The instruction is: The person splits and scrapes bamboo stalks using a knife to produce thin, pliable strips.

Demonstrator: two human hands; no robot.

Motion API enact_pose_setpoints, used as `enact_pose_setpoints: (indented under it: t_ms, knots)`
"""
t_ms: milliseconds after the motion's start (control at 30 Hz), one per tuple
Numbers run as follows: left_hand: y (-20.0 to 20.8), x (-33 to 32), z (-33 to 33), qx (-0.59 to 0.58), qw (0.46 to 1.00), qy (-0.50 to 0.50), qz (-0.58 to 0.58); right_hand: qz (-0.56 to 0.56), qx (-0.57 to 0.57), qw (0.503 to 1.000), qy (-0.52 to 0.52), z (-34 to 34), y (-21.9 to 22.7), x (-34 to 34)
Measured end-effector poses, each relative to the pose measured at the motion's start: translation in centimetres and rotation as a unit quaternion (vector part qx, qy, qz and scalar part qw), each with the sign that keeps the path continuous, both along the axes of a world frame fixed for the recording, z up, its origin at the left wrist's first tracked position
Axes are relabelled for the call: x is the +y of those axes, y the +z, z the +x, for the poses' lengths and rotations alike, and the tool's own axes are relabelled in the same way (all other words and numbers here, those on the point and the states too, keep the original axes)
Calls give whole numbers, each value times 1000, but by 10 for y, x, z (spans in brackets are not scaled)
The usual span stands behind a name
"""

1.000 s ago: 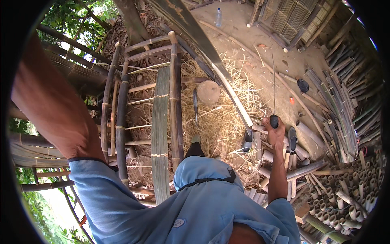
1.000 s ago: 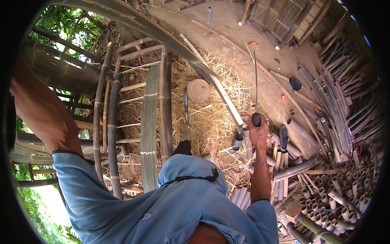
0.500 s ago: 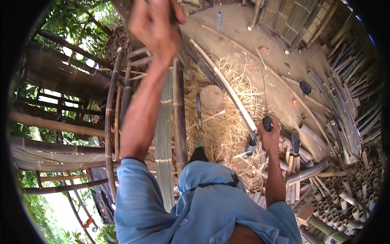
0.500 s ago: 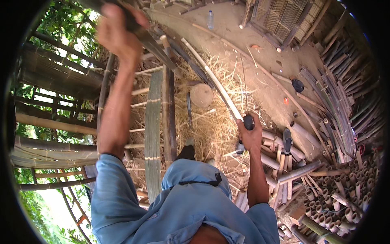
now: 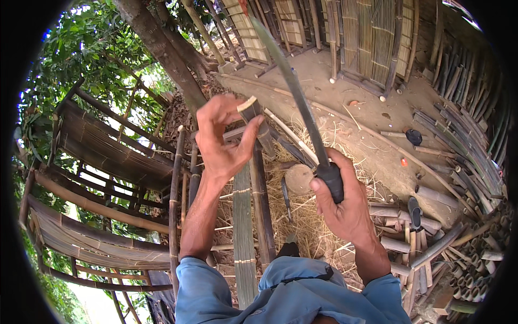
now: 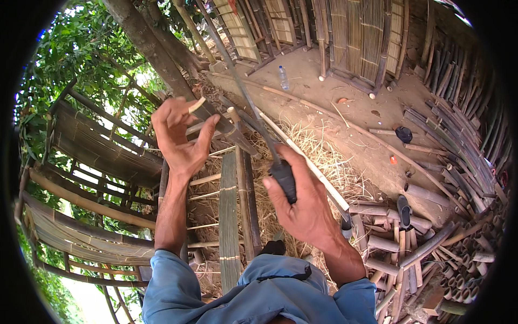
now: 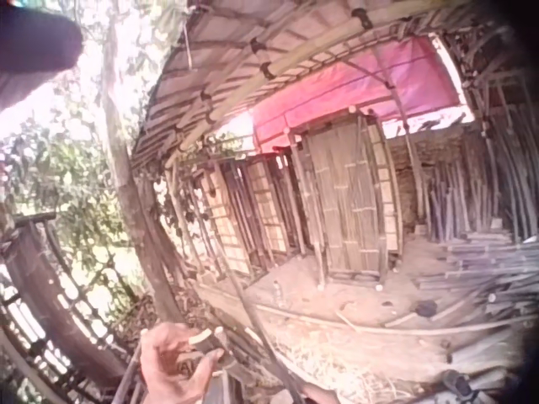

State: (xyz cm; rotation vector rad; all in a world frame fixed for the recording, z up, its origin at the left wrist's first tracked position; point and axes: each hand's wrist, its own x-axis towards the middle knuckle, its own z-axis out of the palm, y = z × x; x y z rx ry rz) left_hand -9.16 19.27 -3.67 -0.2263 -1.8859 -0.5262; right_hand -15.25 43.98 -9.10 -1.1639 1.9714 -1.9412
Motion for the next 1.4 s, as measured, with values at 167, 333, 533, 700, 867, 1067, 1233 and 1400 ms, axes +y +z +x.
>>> enact_pose_setpoints:
  t_ms: [167,333,533,700,867,1067,1233,1400]
  knots:
    - [-6,0,9,25,997,21,-72,1,103,994,41,11,32,1]
    - [-5,4,14,22,998,38,-52,-11,135,988,73,17,35,-6]
    - [-8,4,11,14,999,17,-30,4,154,986,69,18,33,-7]
    - [-10,3,9,-1,1000,-5,-7,7,163,985,60,19,32,-6]
    - [-10,3,6,-17,1000,-17,-17,6,179,982,55,18,32,-2]
    - [-8,7,2,-7,1000,-13,-14,2,183,982,48,18,35,2]
    - [2,15,1,-38,999,15,-22,68,155,985,46,13,45,6]
    - [75,8,-9,73,982,1,-172,104,153,982,17,1,55,16]
